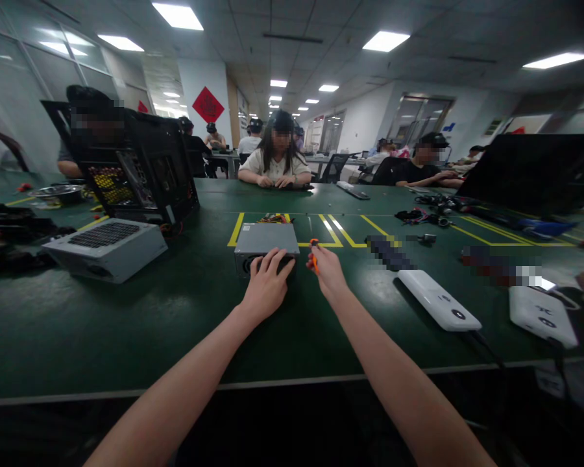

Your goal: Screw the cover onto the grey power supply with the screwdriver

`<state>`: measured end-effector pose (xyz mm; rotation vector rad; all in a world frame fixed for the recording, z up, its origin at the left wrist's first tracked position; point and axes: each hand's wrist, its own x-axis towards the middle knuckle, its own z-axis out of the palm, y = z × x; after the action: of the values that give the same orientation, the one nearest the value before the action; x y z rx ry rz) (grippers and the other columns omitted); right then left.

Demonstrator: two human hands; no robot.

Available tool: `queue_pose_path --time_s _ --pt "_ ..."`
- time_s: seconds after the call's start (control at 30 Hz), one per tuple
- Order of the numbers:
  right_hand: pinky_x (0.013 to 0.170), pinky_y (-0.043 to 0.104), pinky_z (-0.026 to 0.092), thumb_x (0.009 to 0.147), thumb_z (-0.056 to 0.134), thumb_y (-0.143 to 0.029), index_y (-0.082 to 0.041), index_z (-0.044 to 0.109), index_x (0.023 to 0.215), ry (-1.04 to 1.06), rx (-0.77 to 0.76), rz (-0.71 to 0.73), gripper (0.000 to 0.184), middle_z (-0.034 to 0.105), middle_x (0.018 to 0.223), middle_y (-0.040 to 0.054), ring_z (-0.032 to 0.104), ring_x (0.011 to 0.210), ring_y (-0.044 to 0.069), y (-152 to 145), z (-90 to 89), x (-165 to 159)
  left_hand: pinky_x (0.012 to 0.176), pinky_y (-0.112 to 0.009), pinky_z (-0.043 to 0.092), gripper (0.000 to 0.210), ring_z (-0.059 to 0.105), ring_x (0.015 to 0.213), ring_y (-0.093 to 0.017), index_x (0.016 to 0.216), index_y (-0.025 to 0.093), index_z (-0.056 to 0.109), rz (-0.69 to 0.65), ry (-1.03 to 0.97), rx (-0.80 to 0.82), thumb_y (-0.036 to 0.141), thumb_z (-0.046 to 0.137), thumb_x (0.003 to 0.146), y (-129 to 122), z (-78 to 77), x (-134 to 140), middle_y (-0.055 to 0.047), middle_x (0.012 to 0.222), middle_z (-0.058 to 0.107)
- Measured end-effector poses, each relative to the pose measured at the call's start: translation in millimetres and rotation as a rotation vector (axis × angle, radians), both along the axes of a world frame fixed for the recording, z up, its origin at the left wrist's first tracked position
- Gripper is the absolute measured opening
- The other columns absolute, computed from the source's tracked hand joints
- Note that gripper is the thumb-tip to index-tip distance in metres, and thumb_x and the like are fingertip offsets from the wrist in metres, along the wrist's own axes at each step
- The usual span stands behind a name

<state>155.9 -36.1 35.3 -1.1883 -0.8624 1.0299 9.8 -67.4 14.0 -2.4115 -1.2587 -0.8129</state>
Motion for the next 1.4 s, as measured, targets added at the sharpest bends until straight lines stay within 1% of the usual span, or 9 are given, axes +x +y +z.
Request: queue_pose_path --time_s 0.13,0.2,0.33,0.47,0.53,0.63,0.77,0.9,1.4 --pt "0.069 0.034 0.05 0.085 0.05 -0.033 -0.014 0.053 0.105 -0.012 -0.075 0.051 0.028 0.058 0.1 0.0057 0.058 0.082 0.015 27.6 -9.4 -14.1 0.098 -0.045 0.026 0.045 0.028 0.127 -0.026 0.122 0.021 0.047 -0.005 -0.036 -0.003 0.012 0.042 0.079 -0.2 0.6 0.0 -0.01 0.134 0.039" --pt "0.064 0.03 0.049 0.086 0.048 -0.033 -0.013 0.054 0.101 -0.015 -0.073 0.043 0.025 0.058 0.093 0.0042 0.057 0.075 0.013 23.8 -10.2 -13.9 0.099 -0.044 0.025 0.043 0.029 0.127 -0.024 0.122 0.019 0.045 -0.017 -0.056 -0.005 0.013 0.041 0.08 0.6 0.0 -1.4 -0.011 0.134 0.039" --pt "0.045 0.02 0.036 0.08 0.052 -0.024 -0.015 0.057 0.086 -0.031 0.005 0.028 0.012 0.048 0.063 -0.0046 0.045 0.052 0.007 -15.4 -1.1 -4.7 0.101 -0.042 0.024 0.04 0.031 0.125 -0.023 0.121 0.017 0.044 0.03 -0.178 0.019 0.014 0.041 0.081 3.6 -0.5 -7.2 -0.011 0.132 0.041" --pt "0.048 0.02 0.035 0.071 0.06 -0.023 -0.02 0.055 0.095 -0.017 0.068 0.067 0.025 0.046 0.061 -0.0073 0.043 0.05 0.006 -73.4 4.5 -2.6 0.095 -0.042 0.031 0.035 0.038 0.117 -0.026 0.115 0.018 0.048 0.129 -0.366 0.044 0.018 0.045 0.08 6.3 0.7 -14.8 -0.011 0.122 0.047" --pt "0.049 0.021 0.038 0.071 0.06 -0.026 -0.019 0.051 0.098 0.112 0.032 0.159 0.029 0.052 0.064 -0.005 0.047 0.053 0.007 -95.2 1.2 -7.4 0.09 -0.04 0.036 0.029 0.045 0.107 -0.024 0.109 0.018 0.051 0.11 -0.443 0.009 0.02 0.044 0.082 8.2 -0.2 -17.3 -0.01 0.112 0.052" --pt "0.043 0.018 0.033 0.071 0.061 -0.029 -0.017 0.05 0.085 0.297 -0.111 0.325 0.022 0.056 0.062 -0.0012 0.048 0.051 0.008 -109.5 -6.9 -19.1 0.081 -0.033 0.042 0.021 0.054 0.089 -0.018 0.1 0.017 0.053 0.004 -0.578 -0.138 0.018 0.041 0.082 13.8 -5.8 -18.4 -0.007 0.097 0.057" --pt "0.036 0.014 0.025 0.072 0.06 -0.031 -0.015 0.052 0.079 0.434 -0.257 0.468 0.019 0.059 0.06 0.0025 0.044 0.045 0.006 -106.6 -12.7 -34.2 0.069 -0.028 0.047 0.019 0.06 0.07 -0.014 0.093 0.017 0.056 -0.074 -0.736 -0.431 0.019 0.043 0.08 23.3 -16.4 -17.6 -0.004 0.086 0.063" --pt "0.034 0.013 0.023 0.074 0.057 -0.027 -0.014 0.054 0.078 0.502 -0.281 0.457 0.014 0.057 0.057 0.0019 0.041 0.041 0.004 -102.3 -12.9 -41.1 0.061 -0.025 0.048 0.021 0.061 0.059 -0.011 0.093 0.016 0.058 -0.153 -0.879 -0.65 0.021 0.044 0.078 29.7 -22.2 -16.7 -0.004 0.083 0.065" --pt "0.031 0.012 0.02 0.075 0.056 -0.025 -0.013 0.055 0.075 0.543 -0.294 0.432 0.011 0.055 0.056 0.0011 0.04 0.038 0.004 -98.4 -18.9 -42.1 0.055 -0.021 0.043 0.026 0.06 0.06 -0.01 0.095 0.012 0.059 -0.237 -1.087 -0.879 0.024 0.048 0.075 26.8 -13.9 -14.4 -0.007 0.089 0.065"
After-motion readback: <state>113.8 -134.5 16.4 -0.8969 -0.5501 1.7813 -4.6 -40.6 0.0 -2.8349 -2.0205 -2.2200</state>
